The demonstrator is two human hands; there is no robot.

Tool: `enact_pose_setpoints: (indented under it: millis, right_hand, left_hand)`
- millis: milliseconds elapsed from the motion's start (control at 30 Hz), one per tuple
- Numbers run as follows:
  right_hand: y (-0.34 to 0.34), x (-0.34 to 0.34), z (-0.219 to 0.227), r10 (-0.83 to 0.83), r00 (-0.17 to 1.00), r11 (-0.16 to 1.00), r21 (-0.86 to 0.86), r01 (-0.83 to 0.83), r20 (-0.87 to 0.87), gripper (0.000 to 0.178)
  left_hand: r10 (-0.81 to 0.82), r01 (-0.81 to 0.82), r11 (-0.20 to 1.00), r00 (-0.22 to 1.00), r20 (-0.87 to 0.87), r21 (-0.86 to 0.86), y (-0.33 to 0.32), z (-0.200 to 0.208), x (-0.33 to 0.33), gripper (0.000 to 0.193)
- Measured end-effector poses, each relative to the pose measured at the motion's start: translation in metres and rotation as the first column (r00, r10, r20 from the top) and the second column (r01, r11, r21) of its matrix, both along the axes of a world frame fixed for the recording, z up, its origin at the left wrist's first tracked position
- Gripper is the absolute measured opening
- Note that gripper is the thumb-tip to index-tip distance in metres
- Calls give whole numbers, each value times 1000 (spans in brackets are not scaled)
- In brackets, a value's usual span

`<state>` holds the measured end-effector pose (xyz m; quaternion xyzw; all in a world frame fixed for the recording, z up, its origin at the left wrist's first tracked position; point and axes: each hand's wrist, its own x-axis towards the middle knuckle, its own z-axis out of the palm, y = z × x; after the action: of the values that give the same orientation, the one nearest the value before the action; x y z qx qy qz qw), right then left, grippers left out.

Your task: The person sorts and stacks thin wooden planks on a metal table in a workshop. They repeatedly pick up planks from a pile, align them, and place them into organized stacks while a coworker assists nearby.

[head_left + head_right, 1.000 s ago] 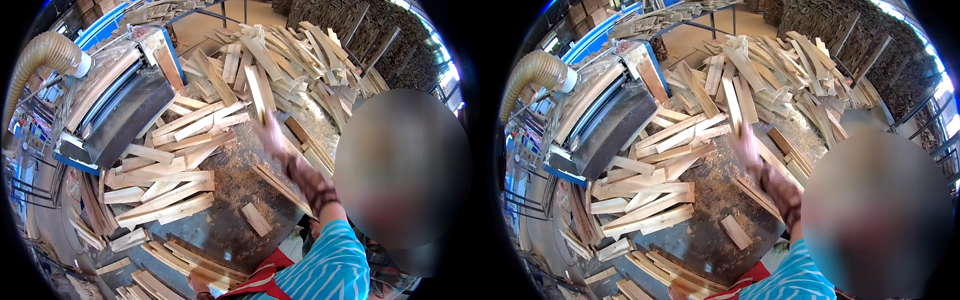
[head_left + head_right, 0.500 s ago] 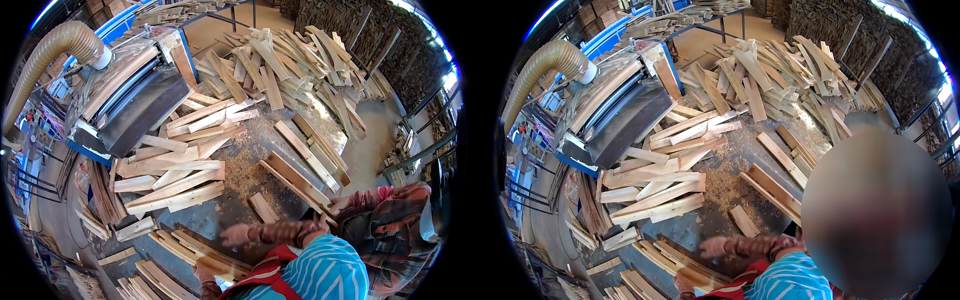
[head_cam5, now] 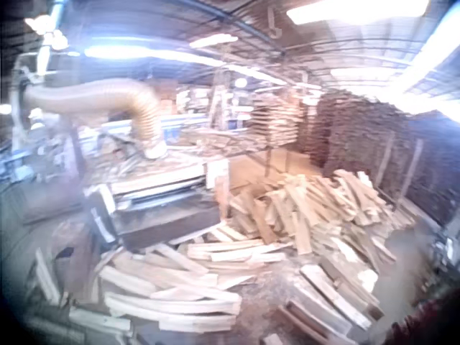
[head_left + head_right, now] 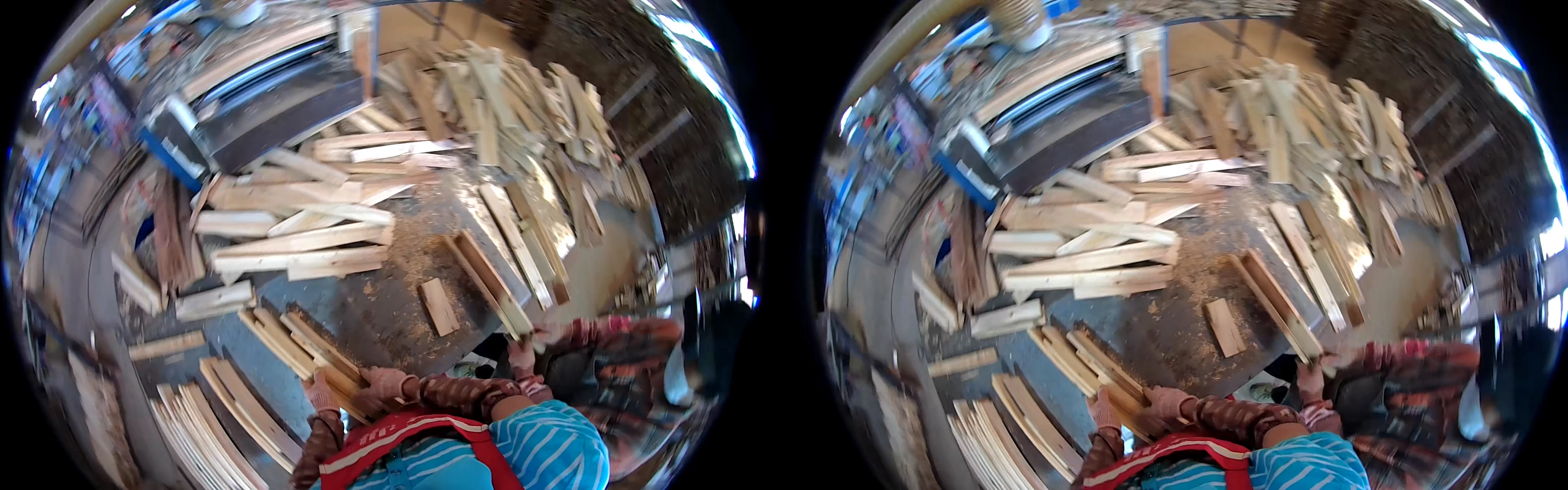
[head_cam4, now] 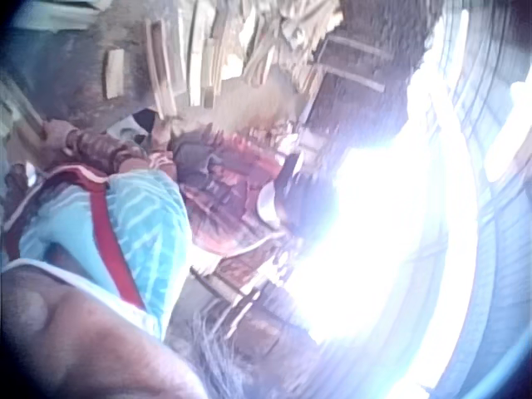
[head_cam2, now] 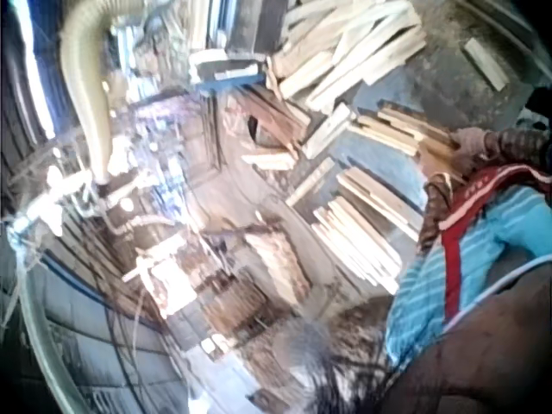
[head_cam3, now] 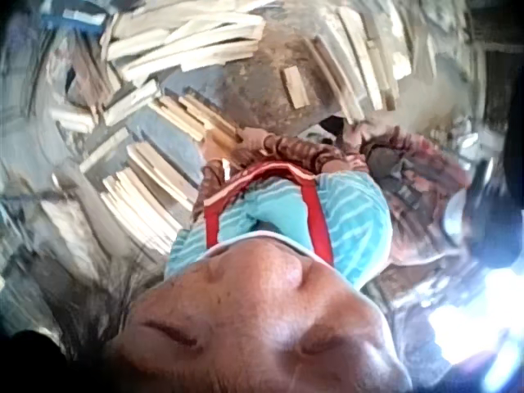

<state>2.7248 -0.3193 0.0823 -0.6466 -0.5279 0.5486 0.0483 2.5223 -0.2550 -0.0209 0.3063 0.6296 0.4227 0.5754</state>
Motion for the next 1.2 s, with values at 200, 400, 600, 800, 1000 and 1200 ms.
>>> enact_pose_setpoints:
  millis: [200,400,600,800,1000,1200]
  right_hand:
    - [110,64,-14,-224,974,760,631,158,25,50]
    - [325,195,9,-597,598,567,808,-158,535,79]
    - [352,219,33,-328,771,798,597,-83,546,69]
    - [256,175,0,-294,782,871,492,-19,550,52]
    - [172,100,26,-523,810,799,178,574,-263,41]
    - [179,90,22,-337,940,875,387,291,54,35]
  left_hand:
    - [-113,93,982,986,-120,-162,16,0,-20,27]
    - [-92,65,955,992,-81,-288,24,2,-20,31]
    - [-101,0,964,925,-366,-267,23,27,-13,48]
    - [-159,362,906,770,-618,218,77,98,63,68]
    - [-197,258,959,903,382,-115,147,89,138,47]
    - [-90,285,912,841,533,-296,155,82,106,34]
